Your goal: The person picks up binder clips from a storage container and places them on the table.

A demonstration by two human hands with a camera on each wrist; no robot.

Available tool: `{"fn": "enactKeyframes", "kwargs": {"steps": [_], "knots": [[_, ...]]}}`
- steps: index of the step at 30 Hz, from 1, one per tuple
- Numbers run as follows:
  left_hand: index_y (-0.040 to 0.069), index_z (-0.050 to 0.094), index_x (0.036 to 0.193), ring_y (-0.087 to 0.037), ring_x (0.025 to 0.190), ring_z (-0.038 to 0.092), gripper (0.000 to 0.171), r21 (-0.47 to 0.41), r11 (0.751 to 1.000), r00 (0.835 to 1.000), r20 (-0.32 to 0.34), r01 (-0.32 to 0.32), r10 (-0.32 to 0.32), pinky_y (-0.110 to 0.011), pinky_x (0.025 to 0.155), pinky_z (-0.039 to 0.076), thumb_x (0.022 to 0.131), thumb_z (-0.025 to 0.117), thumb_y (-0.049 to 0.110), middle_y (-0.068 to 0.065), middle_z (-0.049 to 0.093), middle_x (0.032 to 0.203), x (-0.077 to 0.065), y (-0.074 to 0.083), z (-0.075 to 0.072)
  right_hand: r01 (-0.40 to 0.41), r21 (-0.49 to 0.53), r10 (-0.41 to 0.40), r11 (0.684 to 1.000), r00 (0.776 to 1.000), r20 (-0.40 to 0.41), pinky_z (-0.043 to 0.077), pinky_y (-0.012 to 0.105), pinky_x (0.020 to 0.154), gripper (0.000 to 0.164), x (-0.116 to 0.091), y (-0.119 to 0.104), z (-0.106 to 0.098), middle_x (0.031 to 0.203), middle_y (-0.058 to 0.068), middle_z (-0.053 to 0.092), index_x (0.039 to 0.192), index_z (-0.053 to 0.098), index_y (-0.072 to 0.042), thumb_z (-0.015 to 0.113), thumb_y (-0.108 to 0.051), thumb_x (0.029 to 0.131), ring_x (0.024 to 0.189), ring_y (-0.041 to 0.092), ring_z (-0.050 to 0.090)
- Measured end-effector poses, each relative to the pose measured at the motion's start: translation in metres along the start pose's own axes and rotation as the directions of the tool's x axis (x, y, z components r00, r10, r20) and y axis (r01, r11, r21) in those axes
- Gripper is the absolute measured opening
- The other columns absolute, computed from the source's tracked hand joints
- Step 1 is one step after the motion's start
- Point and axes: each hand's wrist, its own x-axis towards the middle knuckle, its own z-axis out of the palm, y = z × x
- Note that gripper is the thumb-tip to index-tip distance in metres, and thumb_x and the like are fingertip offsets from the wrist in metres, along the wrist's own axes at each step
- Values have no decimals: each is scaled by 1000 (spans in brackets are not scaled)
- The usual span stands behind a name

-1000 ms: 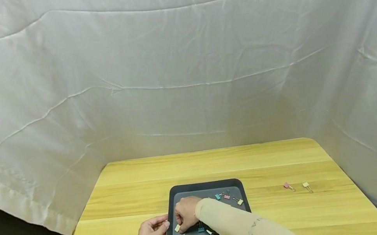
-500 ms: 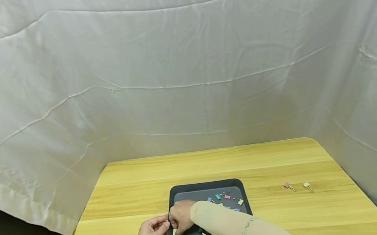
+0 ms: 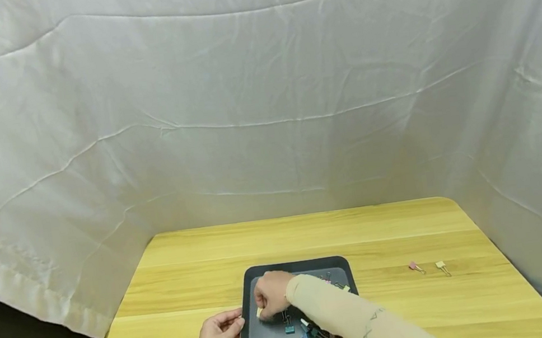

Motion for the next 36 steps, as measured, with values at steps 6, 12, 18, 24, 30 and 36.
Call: {"fn": "enactKeyframes", "kwargs": {"steps": [6, 12, 18, 24, 30, 36], "knots": [[-17, 61, 112, -17, 76, 64, 29, 7, 1000, 1000, -6, 11, -11, -28, 62, 58, 87, 66, -1, -16, 66, 88, 0, -3, -1, -82, 138, 90, 987, 994, -56, 44, 14, 51, 17, -20, 25, -25, 59, -20, 55, 70, 62, -23, 78, -25, 77, 52, -4, 50], [-17, 61, 112, -17, 75, 64, 30, 11, 1000, 1000, -9, 7, -6, -30, 63, 58, 87, 66, -1, -18, 66, 89, -2, 1, -2, -149, 232, 182, 961, 975, -127, 50, 20, 57, 12, -48, 58, -44, 66, -15, 59, 78, 65, -19, 77, -21, 78, 58, 1, 55], [-17, 61, 112, -19, 76, 64, 30, 17, 1000, 1000, -8, 5, -5, -30, 62, 58, 87, 66, -1, -17, 66, 89, -2, 2, -1, -239, 223, 289, 945, 930, -228, 49, 23, 61, 12, -86, 103, -56, 68, -13, 59, 79, 66, -16, 76, -21, 76, 63, 4, 54], [-17, 61, 112, -19, 77, 65, 30, 11, 1000, 1000, 3, 9, -9, -30, 63, 58, 88, 65, -1, -18, 66, 90, -1, 1, -1, -359, 251, 422, 899, 863, -277, 49, 27, 63, 12, -134, 151, -58, 69, -9, 60, 80, 67, -14, 76, -20, 77, 65, 8, 54], [-18, 60, 113, -16, 76, 64, 30, -3, 1000, 1000, 8, 9, -9, -29, 63, 58, 88, 65, -1, -18, 66, 90, -2, 0, -2, -502, 305, 580, 809, 766, -276, 51, 33, 70, 15, -182, 187, -52, 76, -5, 63, 87, 70, -10, 75, -22, 81, 72, 11, 57], [-18, 59, 113, -15, 76, 65, 31, -18, 1000, 1000, 10, 7, -7, -30, 65, 58, 88, 65, -2, -19, 66, 91, -3, 1, -2, -604, 380, 702, 701, 679, -214, 52, 35, 63, 23, -222, 204, -48, 88, 3, 65, 96, 69, -6, 70, -27, 87, 78, 18, 58]]}}
